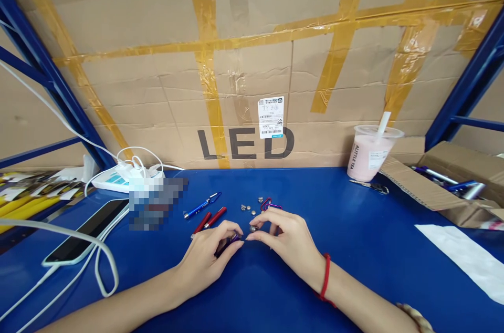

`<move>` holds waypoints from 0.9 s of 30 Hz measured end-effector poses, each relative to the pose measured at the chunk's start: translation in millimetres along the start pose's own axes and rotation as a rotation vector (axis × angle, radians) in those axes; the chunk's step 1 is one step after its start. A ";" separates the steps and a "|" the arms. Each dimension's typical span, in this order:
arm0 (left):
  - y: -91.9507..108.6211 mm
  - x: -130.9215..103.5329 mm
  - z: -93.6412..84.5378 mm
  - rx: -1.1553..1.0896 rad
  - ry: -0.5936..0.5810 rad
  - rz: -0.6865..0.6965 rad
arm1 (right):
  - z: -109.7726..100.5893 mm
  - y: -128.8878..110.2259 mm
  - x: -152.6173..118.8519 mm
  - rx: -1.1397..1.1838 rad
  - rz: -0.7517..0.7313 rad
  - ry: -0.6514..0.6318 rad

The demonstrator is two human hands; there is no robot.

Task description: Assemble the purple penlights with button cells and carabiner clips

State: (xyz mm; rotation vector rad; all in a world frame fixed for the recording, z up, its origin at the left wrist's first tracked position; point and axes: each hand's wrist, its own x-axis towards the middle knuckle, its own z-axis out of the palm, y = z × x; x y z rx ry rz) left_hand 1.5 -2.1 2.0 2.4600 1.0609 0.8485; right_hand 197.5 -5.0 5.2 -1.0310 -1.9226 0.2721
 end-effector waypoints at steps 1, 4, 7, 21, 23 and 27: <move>-0.1 -0.1 0.0 -0.010 0.000 0.006 | 0.0 0.6 0.2 0.001 -0.003 -0.011; -1.0 -0.6 -0.3 -0.065 -0.013 0.024 | 0.3 1.4 -0.2 0.008 -0.002 -0.066; -1.6 -1.1 -0.6 -0.097 -0.021 0.023 | 0.6 1.7 -0.9 0.014 0.013 -0.107; -3.8 -2.6 1.8 -0.065 0.053 0.015 | 1.6 2.6 -1.5 -0.001 0.032 -0.129; -4.2 -2.8 2.0 -0.055 0.070 0.006 | 1.5 1.1 -1.3 -0.001 0.025 -0.129; -4.5 -3.4 1.4 -0.036 0.047 -0.013 | 1.3 -2.1 -0.7 0.020 0.033 -0.136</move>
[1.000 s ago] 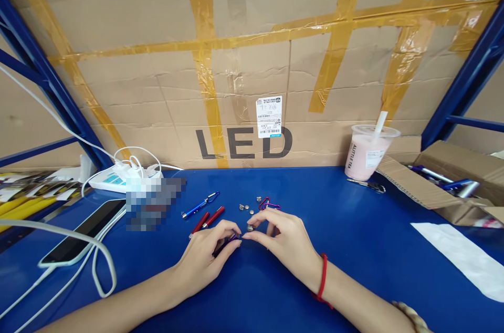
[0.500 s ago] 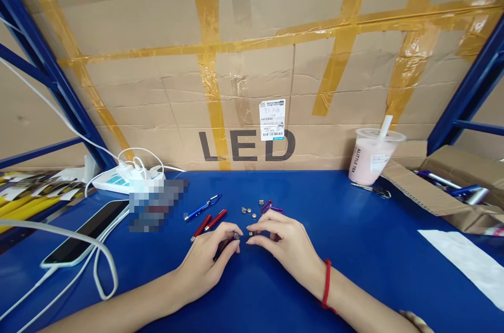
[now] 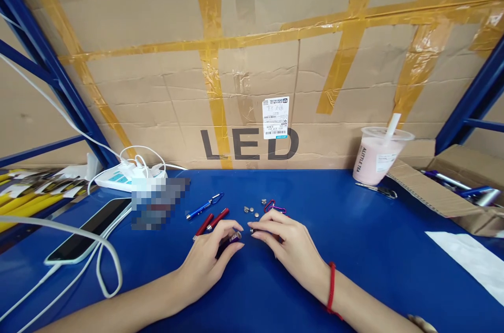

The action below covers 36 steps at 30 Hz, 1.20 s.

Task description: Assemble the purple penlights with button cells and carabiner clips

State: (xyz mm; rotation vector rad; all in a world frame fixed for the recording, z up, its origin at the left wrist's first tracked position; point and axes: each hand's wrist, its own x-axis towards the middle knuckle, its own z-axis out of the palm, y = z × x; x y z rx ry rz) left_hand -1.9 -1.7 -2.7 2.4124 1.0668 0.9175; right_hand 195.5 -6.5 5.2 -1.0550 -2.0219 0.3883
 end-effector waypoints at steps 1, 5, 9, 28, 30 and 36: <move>0.1 -0.1 -0.3 0.004 -0.007 -0.006 | 0.2 -0.4 0.1 0.004 0.002 -0.002; 0.8 -0.7 -1.0 0.006 -0.031 -0.015 | 1.7 0.2 -0.8 -0.003 0.003 -0.006; 1.2 -1.3 -0.3 -0.012 -0.053 -0.008 | 3.5 2.2 -1.8 -0.010 0.012 0.003; -0.2 -0.1 -1.4 -0.013 -0.079 -0.021 | 2.9 4.0 0.4 0.005 0.002 -0.022; -0.1 -0.2 -1.2 -0.012 -0.080 -0.021 | 3.3 4.0 0.4 0.003 0.008 -0.027; 1.1 -0.5 -1.2 0.005 -0.065 -0.003 | 3.2 3.3 0.7 0.009 0.008 -0.033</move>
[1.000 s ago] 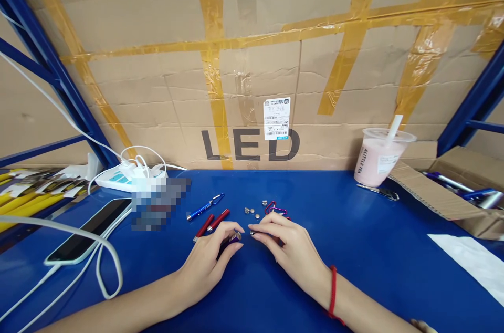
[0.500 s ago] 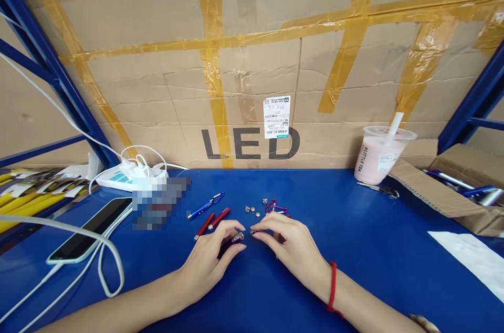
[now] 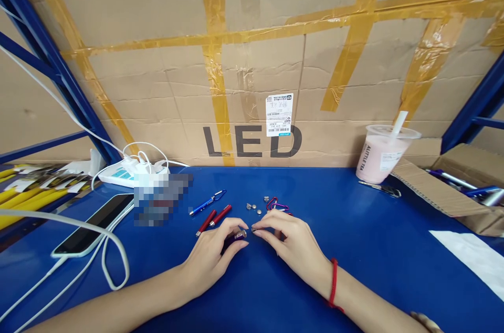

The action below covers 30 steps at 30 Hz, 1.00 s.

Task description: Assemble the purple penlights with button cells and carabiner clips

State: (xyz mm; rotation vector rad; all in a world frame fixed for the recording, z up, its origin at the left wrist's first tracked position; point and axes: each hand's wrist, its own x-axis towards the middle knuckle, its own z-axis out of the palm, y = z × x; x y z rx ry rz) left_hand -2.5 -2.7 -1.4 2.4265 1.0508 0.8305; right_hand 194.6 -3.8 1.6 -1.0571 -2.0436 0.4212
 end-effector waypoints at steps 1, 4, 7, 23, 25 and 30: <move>0.1 0.3 -0.3 0.001 -0.001 0.007 | -0.2 -0.2 -0.3 0.001 0.001 -0.005; -0.2 1.0 -1.2 -0.004 -0.003 0.026 | -0.4 -0.5 -0.9 -0.003 0.007 -0.016; -1.1 1.0 -1.0 -0.011 0.004 0.029 | 0.2 -0.1 -0.7 -0.014 0.007 -0.019; -2.3 0.4 0.3 -0.011 -0.007 0.014 | 1.2 1.9 -1.7 0.003 0.037 -0.033; -2.3 0.5 0.1 -0.017 -0.011 0.008 | 1.4 1.9 -2.0 0.004 0.038 -0.036; -0.6 1.8 -0.4 -0.048 -0.058 0.025 | 0.9 -0.7 -0.9 0.036 0.031 0.005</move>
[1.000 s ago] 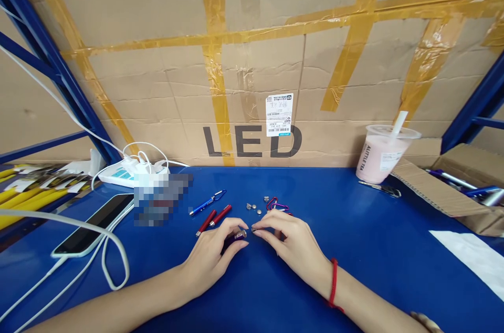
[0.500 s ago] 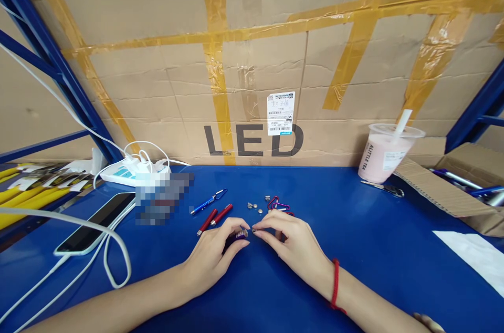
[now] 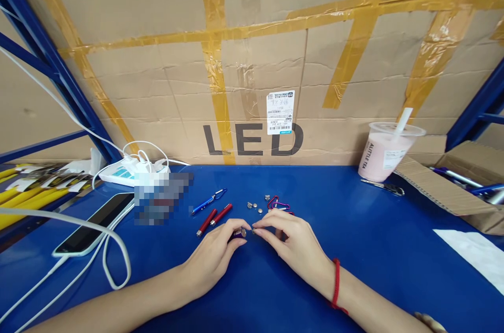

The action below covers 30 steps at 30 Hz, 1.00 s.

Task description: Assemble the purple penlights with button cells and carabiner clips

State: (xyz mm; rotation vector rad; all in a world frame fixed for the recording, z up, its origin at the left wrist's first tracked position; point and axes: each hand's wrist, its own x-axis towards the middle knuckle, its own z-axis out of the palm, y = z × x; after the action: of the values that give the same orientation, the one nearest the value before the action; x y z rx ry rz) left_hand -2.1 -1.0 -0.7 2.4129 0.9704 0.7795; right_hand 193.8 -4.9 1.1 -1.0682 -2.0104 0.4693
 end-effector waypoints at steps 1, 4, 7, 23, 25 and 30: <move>0.5 0.2 0.0 0.000 -0.013 0.004 | -0.2 -0.7 0.5 0.023 0.014 0.016; 2.1 0.7 0.3 0.020 -0.037 0.007 | -0.5 -1.9 1.5 0.108 0.090 0.071; 3.2 1.6 0.4 0.057 -0.051 0.036 | -0.5 -2.3 0.9 0.162 0.138 0.109; -6.3 5.8 2.7 0.027 -0.003 0.057 | 0.0 1.0 3.3 0.412 0.300 -0.077; -5.1 5.4 2.2 0.043 0.005 0.063 | -1.1 0.2 3.6 0.399 0.298 -0.088; -1.4 6.4 2.1 0.100 0.002 0.075 | -2.9 1.4 3.8 0.405 0.319 -0.131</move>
State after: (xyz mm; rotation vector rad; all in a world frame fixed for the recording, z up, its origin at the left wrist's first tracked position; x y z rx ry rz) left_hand 2.4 4.3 -1.0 2.5479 0.9454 0.7759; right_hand 195.6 -1.1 3.8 -1.1205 -1.7510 1.0882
